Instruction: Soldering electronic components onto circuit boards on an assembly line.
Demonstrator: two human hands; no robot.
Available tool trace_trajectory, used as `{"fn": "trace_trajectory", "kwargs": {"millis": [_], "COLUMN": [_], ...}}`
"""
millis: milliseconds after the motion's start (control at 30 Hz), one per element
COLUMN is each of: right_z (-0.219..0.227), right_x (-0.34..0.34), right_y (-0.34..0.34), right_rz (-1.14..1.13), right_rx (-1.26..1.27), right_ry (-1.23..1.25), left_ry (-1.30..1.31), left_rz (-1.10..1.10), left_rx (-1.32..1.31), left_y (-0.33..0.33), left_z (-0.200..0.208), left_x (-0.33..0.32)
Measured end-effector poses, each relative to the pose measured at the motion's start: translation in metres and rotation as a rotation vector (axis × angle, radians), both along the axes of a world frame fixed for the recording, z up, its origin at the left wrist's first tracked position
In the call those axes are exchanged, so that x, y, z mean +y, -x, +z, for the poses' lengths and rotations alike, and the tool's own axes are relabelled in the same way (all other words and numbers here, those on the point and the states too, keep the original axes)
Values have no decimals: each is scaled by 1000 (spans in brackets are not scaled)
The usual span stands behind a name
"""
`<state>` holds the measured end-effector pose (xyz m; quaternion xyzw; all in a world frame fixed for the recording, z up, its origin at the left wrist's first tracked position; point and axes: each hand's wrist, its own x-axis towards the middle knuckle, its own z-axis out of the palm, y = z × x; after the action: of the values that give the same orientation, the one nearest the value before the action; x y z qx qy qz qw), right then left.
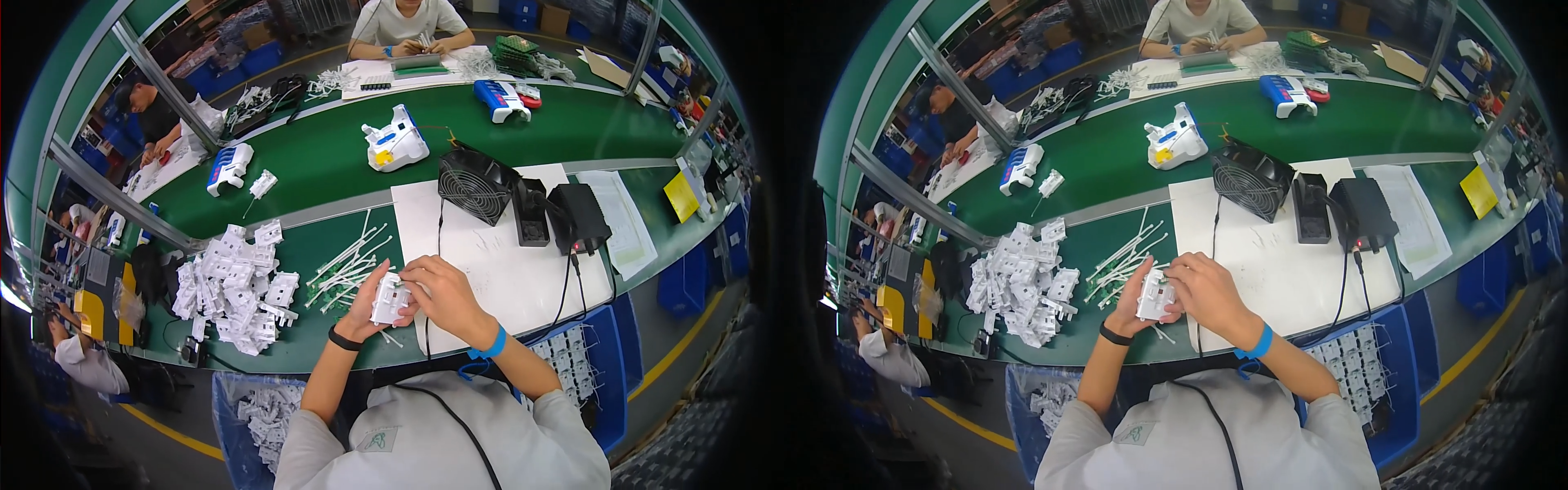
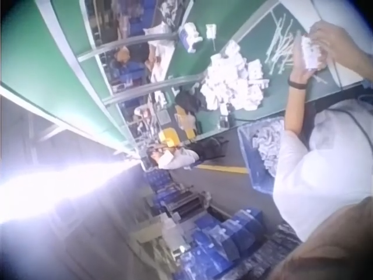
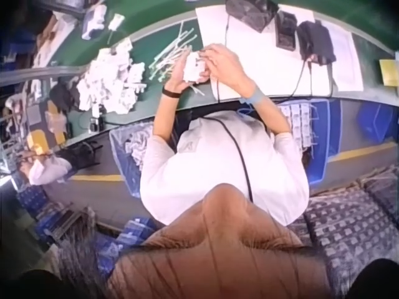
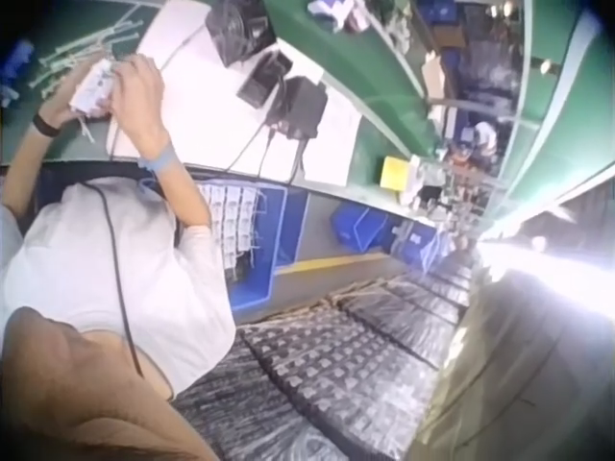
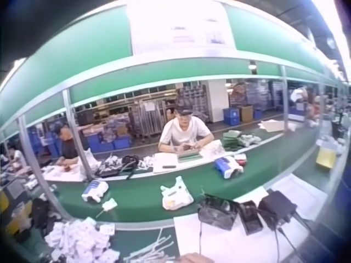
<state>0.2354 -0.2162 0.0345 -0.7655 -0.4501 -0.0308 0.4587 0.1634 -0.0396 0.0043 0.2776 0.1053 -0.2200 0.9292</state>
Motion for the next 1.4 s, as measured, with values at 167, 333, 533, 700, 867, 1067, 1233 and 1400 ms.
{"fn": "trace_trajectory", "kwargs": {"millis": [167,333,533,700,867,1067,1233,1400], "right_z": [-3,-12,-28,-32,-41,-46,-21,-27], "right_x": [-4,-8,-19,-30,-38,-39,-28,-31], "right_y": [2,8,-13,-33,-45,-39,-31,-40], "right_rz": [-72,-163,103,281,460,175,35,-196], "right_rx": [-59,208,755,812,772,758,771,630], "right_ry": [31,-65,-152,37,155,88,-87,-238], "left_ry": [-74,-38,-30,149,-1,-928,-1351,-1604], "left_rz": [-16,-52,-171,-384,-403,15,411,632], "left_rx": [-11,-7,47,37,58,-331,-401,-509], "left_y": [-3,-4,-6,-6,3,8,-6,-39], "left_z": [-5,-16,-12,-32,-17,-5,-2,8], "left_x": [-3,-3,-5,-8,-19,-25,-33,-32]}}
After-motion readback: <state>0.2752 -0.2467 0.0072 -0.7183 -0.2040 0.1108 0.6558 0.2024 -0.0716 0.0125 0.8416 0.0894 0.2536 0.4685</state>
